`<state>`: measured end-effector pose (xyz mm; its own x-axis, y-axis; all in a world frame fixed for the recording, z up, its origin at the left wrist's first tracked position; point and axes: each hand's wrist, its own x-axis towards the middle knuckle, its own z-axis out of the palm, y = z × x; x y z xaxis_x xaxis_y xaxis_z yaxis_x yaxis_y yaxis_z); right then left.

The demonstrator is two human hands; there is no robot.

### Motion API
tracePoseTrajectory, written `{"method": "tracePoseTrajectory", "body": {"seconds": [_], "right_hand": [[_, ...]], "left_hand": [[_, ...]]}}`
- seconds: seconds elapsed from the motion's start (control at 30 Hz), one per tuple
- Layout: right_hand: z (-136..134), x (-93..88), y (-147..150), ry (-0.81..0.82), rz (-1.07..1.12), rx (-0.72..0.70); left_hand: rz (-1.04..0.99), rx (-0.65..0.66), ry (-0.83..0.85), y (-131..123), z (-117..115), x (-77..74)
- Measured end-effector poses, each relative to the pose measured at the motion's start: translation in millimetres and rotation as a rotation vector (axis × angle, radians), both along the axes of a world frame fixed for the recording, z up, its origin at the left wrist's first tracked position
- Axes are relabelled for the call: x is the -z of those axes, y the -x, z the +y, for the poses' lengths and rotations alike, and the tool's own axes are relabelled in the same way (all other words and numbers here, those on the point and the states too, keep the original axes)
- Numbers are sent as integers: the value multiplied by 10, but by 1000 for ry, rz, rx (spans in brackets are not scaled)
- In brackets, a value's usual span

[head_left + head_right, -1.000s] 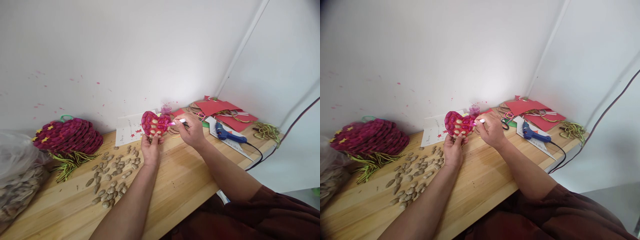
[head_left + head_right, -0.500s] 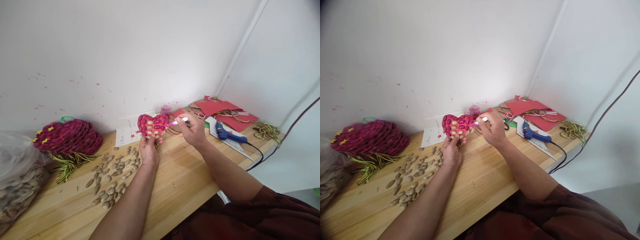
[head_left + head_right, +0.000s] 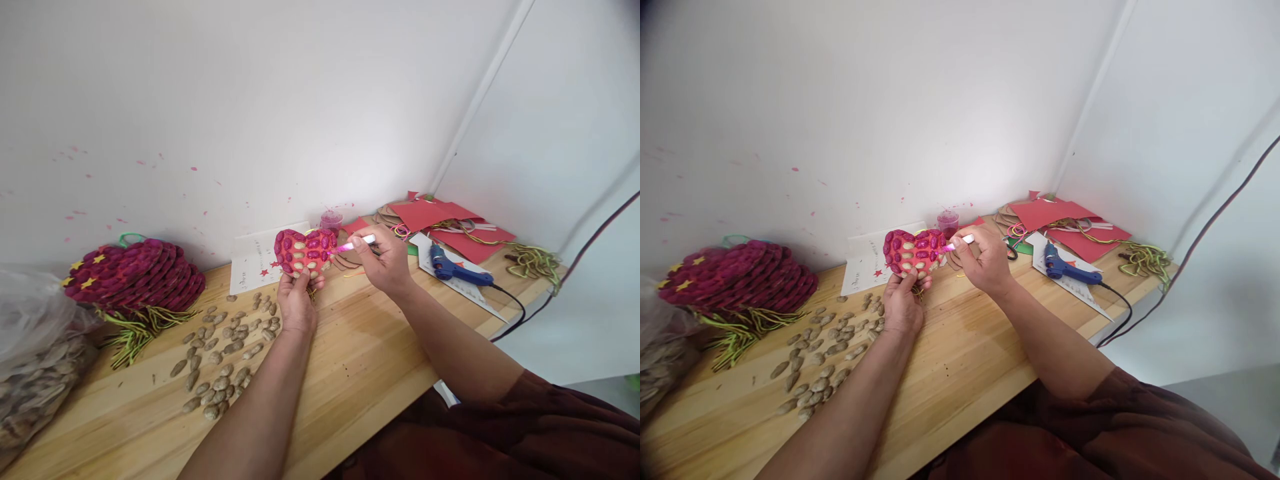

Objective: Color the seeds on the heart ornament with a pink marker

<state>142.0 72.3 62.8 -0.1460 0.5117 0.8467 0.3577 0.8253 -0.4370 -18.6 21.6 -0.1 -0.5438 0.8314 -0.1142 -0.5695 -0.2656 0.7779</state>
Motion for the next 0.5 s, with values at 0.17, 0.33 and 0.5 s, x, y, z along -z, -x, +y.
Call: {"method": "tracePoseTrajectory", "body": {"seconds": [0.17,0.33,0.5], "right_hand": [[1,-3,1,-3,-26,-7],[5,3,-2,-5,-1,28],[4,-2,7,-26,-8,6]], "left_hand": [[16,4,-10,-1,9,27],[10,1,-12,-4,4,16],[-7,2,-8,-5,-5,0]]}}
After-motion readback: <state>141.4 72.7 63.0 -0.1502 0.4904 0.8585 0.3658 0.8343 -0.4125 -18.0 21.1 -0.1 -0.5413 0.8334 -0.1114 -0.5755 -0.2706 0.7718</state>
